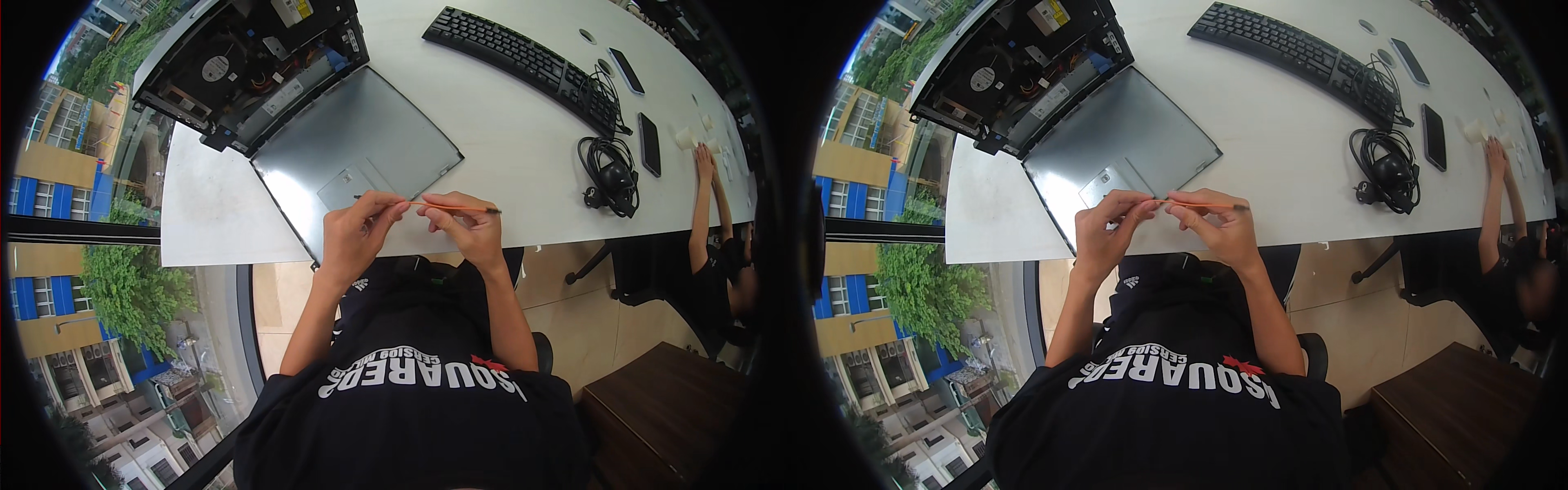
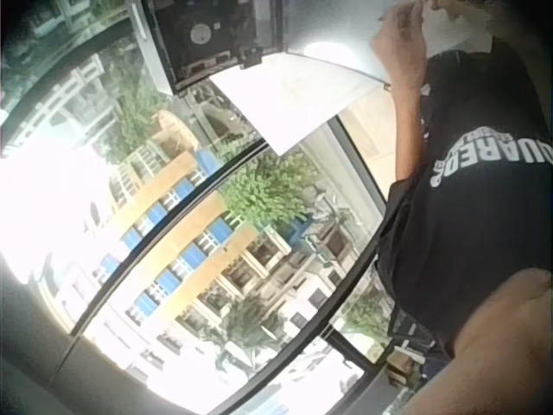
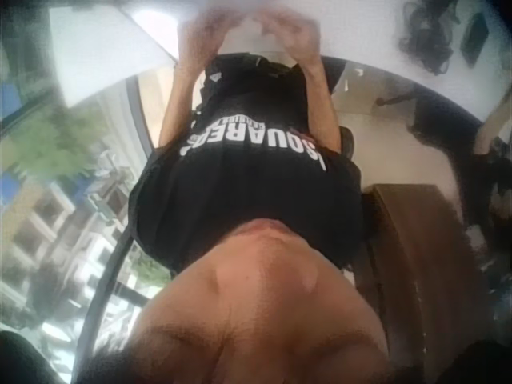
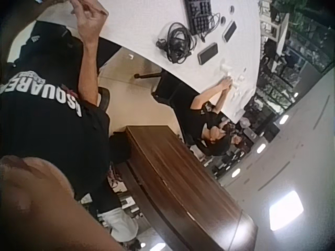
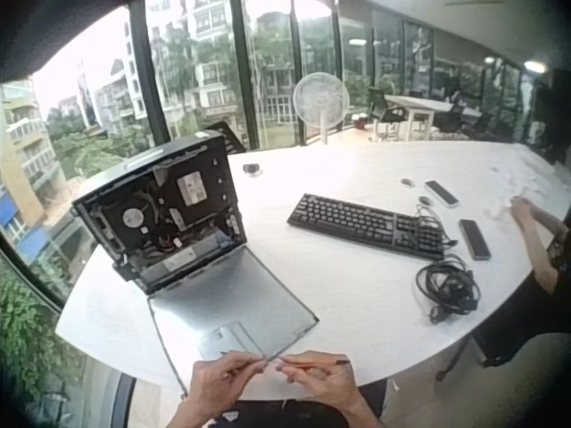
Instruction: Opening a computer case and removing internal components like RAM and cables.
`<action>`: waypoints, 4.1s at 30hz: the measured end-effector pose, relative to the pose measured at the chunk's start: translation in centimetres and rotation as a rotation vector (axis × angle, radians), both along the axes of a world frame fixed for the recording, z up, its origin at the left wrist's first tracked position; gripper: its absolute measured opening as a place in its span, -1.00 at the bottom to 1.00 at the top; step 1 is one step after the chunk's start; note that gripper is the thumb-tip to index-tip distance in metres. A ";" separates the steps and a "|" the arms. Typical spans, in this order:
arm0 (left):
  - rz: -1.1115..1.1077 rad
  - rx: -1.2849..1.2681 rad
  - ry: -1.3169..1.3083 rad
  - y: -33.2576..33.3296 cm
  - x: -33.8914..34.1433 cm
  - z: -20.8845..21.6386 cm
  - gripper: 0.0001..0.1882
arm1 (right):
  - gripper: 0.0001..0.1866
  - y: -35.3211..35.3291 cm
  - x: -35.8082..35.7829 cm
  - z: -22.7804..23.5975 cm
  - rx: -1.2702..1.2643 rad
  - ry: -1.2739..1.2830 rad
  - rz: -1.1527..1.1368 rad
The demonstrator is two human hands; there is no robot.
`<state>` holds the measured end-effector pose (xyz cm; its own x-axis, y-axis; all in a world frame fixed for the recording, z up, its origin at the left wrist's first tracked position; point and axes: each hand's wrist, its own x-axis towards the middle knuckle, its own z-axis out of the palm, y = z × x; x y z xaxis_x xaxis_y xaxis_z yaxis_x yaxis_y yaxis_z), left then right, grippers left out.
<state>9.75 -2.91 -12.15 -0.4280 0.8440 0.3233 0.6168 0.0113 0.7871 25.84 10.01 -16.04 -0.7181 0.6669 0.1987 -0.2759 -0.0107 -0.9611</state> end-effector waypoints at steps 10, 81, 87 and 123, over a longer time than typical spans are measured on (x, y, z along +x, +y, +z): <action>0.021 0.023 -0.028 -0.3 1.1 0.5 -0.85 | -0.78 0.2 0.5 0.0 -0.056 0.049 -0.069; 0.033 -0.037 -0.155 -0.3 0.4 0.4 -0.81 | -0.87 0.6 0.7 -0.8 -0.168 0.178 -0.020; 0.065 0.053 -0.089 -0.5 -0.2 -1.0 -0.78 | -0.87 0.7 0.7 -1.0 -0.161 0.190 -0.009; 0.130 0.001 -0.251 -0.8 -1.5 1.2 -0.85 | -0.76 0.9 0.8 -0.9 -0.227 0.207 -0.084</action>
<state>8.29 -3.68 -10.97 -0.5994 0.7766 0.1939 0.3958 0.0770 0.9151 26.60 10.92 -16.90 -0.6189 0.7660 0.1740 -0.4744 -0.1880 -0.8600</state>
